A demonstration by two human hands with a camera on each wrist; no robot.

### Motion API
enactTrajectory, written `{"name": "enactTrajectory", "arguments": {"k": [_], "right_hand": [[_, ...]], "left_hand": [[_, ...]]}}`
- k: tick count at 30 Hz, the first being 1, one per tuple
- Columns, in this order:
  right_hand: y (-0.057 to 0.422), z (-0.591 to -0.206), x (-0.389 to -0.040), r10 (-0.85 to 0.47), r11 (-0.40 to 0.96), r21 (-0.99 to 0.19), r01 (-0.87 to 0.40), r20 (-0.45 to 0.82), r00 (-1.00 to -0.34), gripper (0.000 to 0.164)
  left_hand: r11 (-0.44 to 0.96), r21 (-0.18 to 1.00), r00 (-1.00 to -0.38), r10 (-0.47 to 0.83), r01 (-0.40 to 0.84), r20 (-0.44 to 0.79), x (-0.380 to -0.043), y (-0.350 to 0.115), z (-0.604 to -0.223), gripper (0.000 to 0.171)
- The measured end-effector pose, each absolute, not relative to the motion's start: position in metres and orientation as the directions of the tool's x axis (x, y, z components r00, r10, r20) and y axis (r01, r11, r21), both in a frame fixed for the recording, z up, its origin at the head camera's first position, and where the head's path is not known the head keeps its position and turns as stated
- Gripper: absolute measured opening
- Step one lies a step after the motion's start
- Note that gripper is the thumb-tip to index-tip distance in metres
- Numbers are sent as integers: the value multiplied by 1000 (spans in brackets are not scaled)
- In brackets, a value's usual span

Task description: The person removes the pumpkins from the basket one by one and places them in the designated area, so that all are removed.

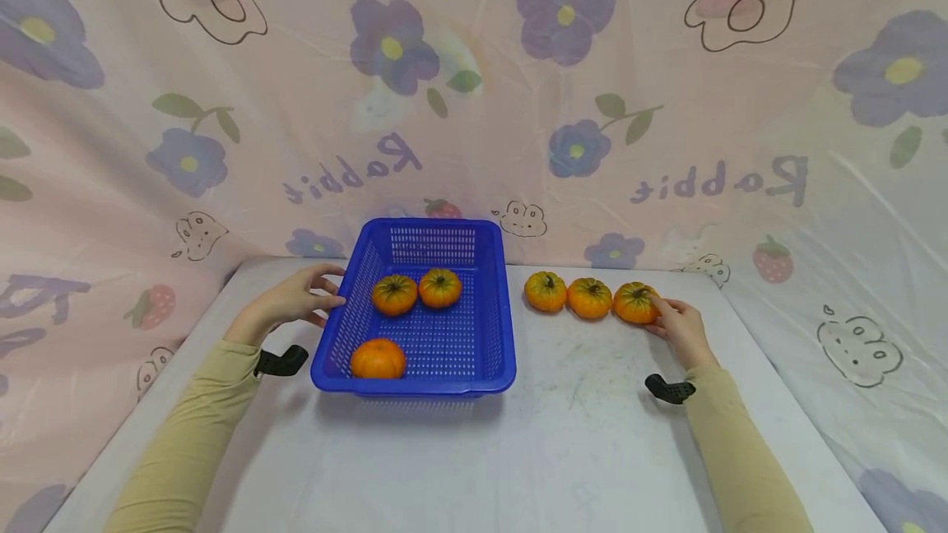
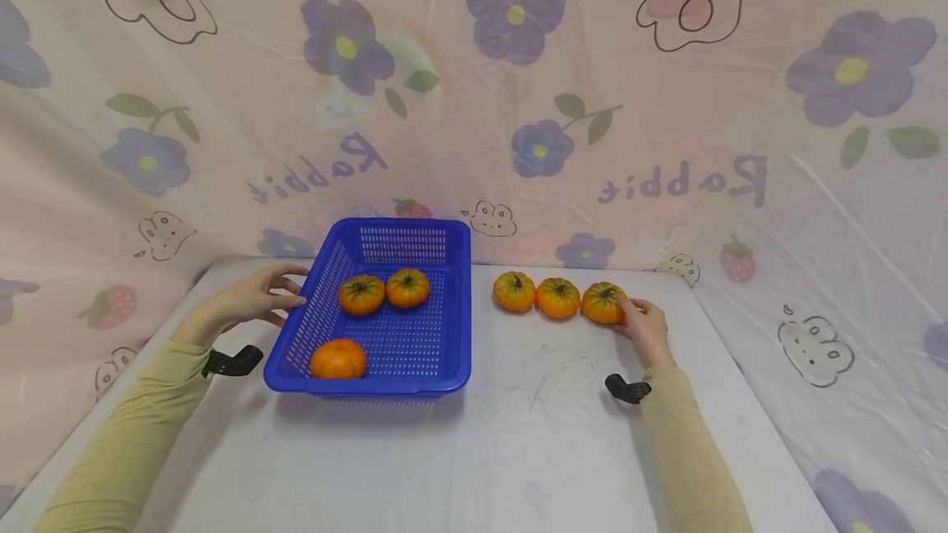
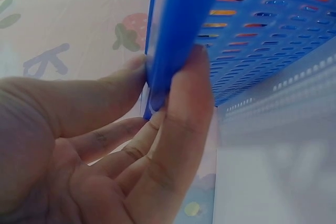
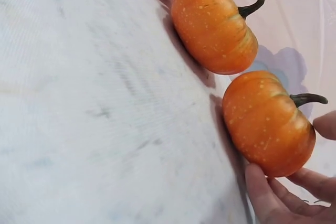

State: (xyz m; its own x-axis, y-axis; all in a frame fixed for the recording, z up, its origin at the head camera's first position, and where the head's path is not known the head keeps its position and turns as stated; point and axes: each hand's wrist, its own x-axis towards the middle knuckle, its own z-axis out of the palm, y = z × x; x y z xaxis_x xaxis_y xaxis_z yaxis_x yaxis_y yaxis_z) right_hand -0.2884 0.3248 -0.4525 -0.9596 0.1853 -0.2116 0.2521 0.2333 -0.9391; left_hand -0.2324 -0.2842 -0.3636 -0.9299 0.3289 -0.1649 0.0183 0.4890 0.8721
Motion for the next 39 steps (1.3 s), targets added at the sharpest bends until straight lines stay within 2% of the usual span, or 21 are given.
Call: {"name": "enactTrajectory", "arguments": {"k": [15, 22, 34, 39], "right_hand": [[325, -450, -284, 205, 196, -944, 265, -225, -952, 63], [329, -443, -276, 184, 271, -928, 257, -212, -960, 61], [337, -446, -271, 122, 259, -943, 208, -182, -976, 59], [339, -444, -266, 156, 301, -927, 224, -185, -970, 59]], "left_hand": [[503, 864, -936, 306, 4, -174, -233, -286, -367, 62], [503, 864, -935, 310, 10, -170, -233, -287, -367, 62], [497, 867, -932, 326, 26, -159, -235, -287, -368, 60], [482, 876, -929, 332, 19, -163, -234, -287, -368, 60]]}}
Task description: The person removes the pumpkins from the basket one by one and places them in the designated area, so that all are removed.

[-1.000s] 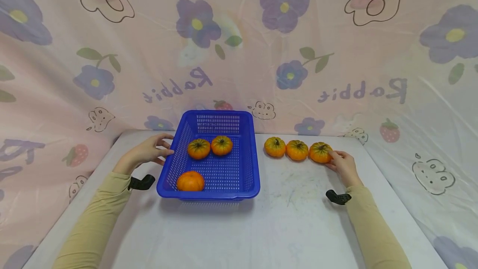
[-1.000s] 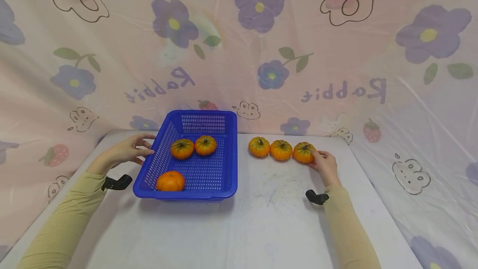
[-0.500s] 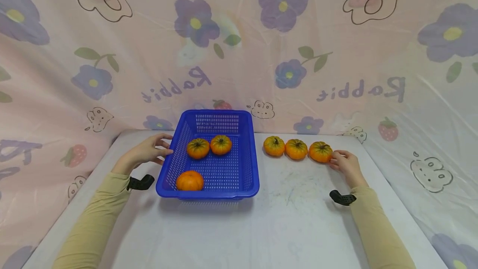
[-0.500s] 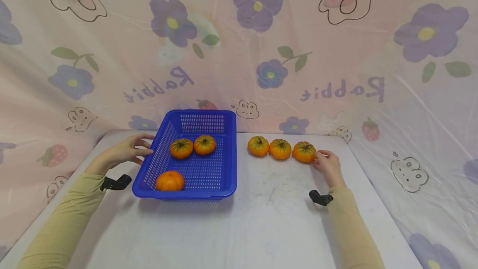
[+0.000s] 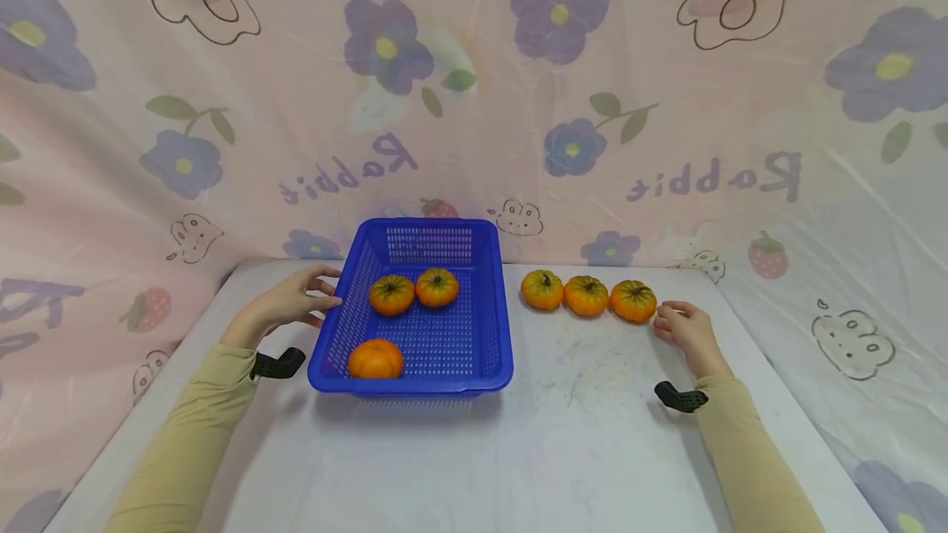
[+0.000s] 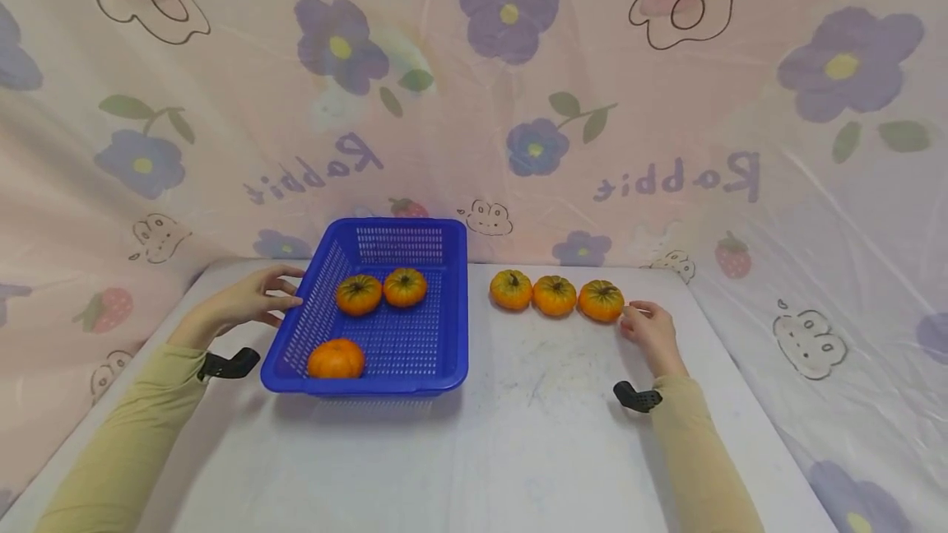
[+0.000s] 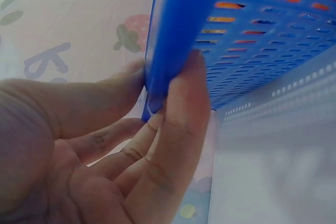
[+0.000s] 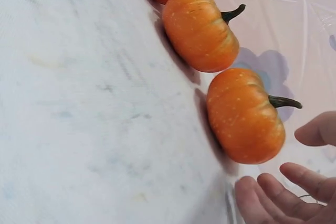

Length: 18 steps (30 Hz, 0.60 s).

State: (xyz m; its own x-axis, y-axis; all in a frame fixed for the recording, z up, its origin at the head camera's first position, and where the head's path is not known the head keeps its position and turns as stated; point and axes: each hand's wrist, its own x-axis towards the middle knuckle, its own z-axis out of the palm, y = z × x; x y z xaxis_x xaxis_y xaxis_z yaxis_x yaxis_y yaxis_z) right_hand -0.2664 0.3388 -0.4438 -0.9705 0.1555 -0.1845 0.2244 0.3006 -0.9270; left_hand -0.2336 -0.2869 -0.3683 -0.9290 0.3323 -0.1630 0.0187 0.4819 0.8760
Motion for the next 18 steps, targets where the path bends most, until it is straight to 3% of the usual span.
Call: {"name": "enactTrajectory", "arguments": {"k": [9, 18], "right_hand": [[326, -415, -262, 226, 361, -930, 76, 8, -974, 52], [281, -388, -264, 103, 384, -921, -66, 114, -988, 49]], "left_hand": [[476, 879, -930, 329, 12, -165, -236, -289, -369, 60], [484, 875, -932, 322, 11, -166, -235, -289, -369, 60]]}}
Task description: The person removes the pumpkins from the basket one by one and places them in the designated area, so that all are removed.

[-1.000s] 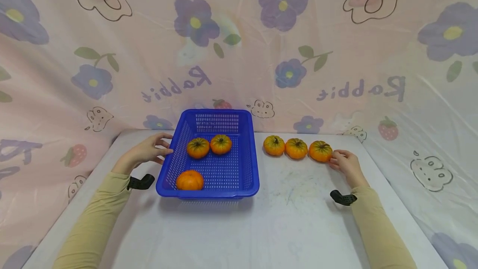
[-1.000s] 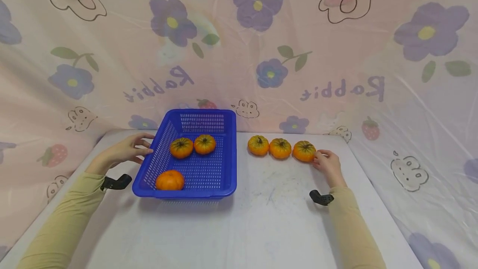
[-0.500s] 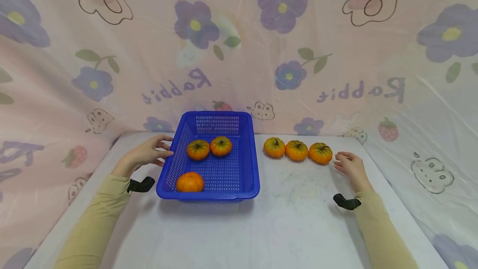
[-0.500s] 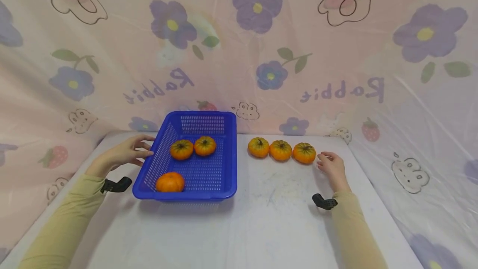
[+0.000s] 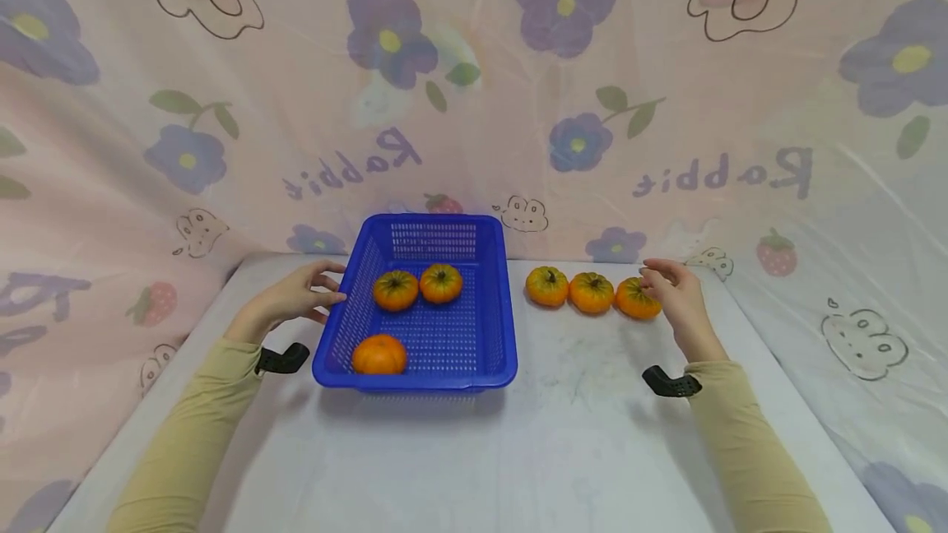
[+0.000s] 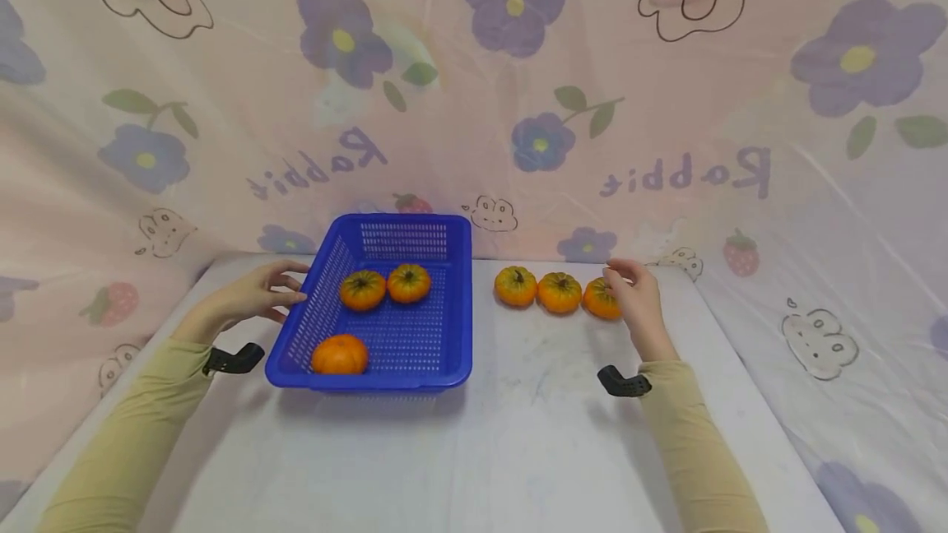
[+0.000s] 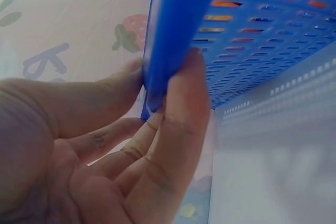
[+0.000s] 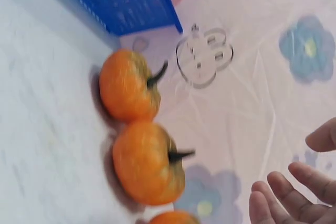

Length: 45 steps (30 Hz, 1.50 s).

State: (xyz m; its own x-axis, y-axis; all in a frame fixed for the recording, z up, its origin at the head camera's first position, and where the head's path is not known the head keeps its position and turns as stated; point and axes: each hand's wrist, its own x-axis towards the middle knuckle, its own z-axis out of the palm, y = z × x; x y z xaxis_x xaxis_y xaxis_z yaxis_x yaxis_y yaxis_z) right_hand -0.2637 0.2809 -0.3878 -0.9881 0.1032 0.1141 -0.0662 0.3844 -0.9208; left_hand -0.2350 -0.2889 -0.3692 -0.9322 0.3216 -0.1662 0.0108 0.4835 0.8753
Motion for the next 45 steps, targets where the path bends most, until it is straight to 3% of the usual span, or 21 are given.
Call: {"name": "enactTrajectory", "arguments": {"k": [10, 18, 26, 33, 45], "right_hand": [[230, -362, -263, -125, 268, -927, -261, 235, -964, 44], [195, -352, -269, -252, 211, -947, -241, 185, -950, 41], [161, -348, -267, -380, 142, -949, -283, 212, -901, 37], [134, -347, -265, -472, 160, -943, -292, 187, -862, 40], [95, -342, -257, -580, 144, -940, -310, 174, -796, 31]], "left_hand": [[495, 869, -931, 323, 11, -172, -238, -286, -366, 57], [496, 868, -931, 323, 11, -173, -238, -286, -363, 57], [488, 873, -924, 342, 21, -169, -238, -286, -363, 60], [493, 870, -925, 340, 21, -170, -238, -286, -363, 60], [483, 876, -921, 347, 13, -178, -235, -286, -363, 60]]}}
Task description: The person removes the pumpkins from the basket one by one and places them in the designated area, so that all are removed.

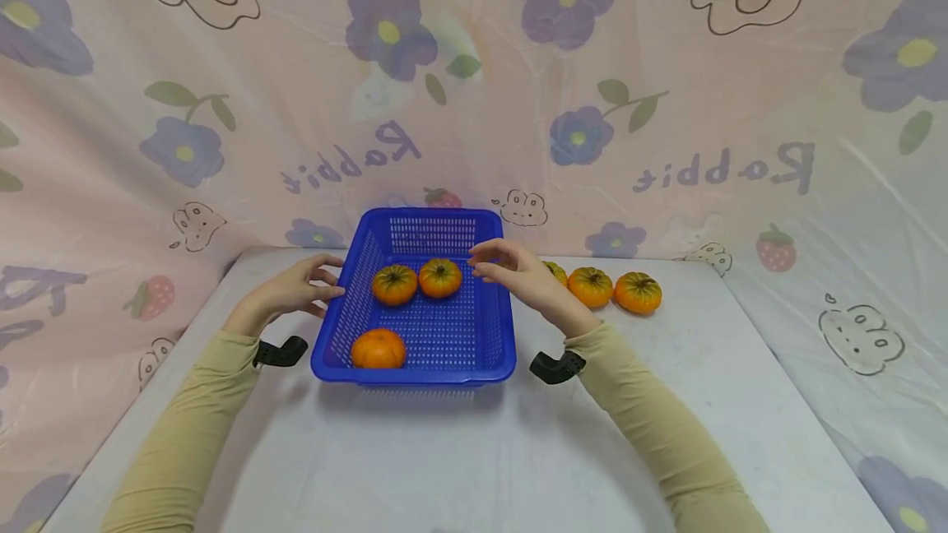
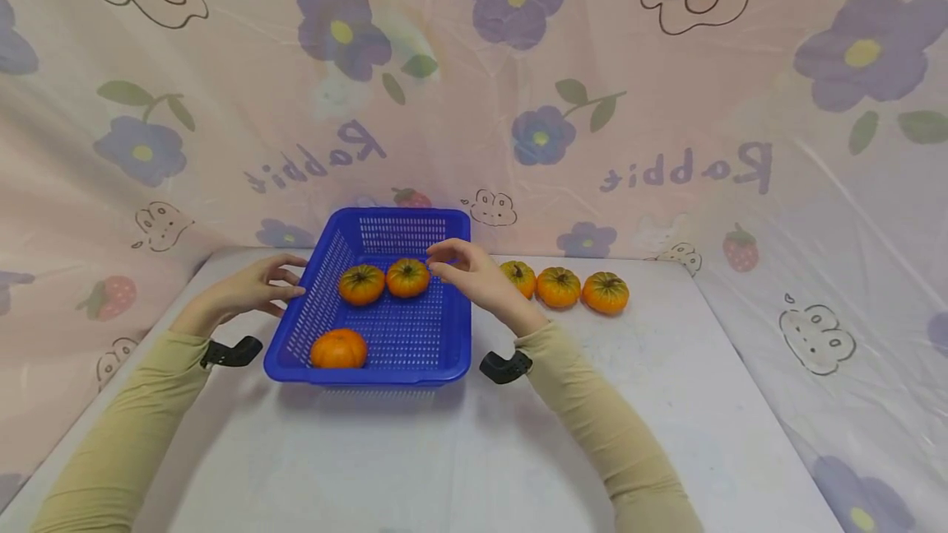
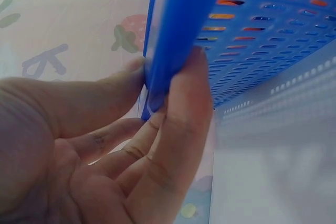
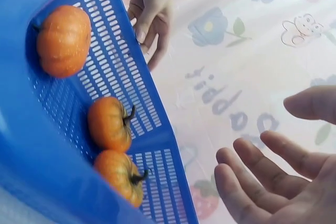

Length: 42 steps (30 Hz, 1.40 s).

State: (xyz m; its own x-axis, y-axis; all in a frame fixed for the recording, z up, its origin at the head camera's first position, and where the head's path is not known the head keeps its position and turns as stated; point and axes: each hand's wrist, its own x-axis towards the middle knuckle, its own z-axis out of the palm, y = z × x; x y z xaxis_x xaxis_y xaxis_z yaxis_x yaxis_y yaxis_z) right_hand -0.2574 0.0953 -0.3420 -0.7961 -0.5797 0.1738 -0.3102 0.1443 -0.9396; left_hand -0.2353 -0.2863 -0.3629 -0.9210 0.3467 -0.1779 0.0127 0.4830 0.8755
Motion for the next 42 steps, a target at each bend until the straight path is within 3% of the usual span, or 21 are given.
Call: {"name": "enactTrajectory", "arguments": {"k": [10, 25, 34, 42], "right_hand": [[68, -343, -257, -633, 186, -914, -361, 169, -756, 31], [29, -353, -258, -807, 172, -891, -420, 117, -579, 46], [12, -355, -264, -855, 199, -855, -479, 87, -511, 52], [2, -357, -264, -888, 276, -816, -508, -14, -460, 58]], "left_hand": [[486, 874, -923, 340, 11, -178, -237, -288, -366, 59], [475, 880, -922, 344, 7, -178, -236, -288, -366, 61], [481, 877, -922, 344, 10, -178, -237, -286, -366, 60], [492, 871, -922, 343, 16, -177, -236, -287, -366, 61]]}}
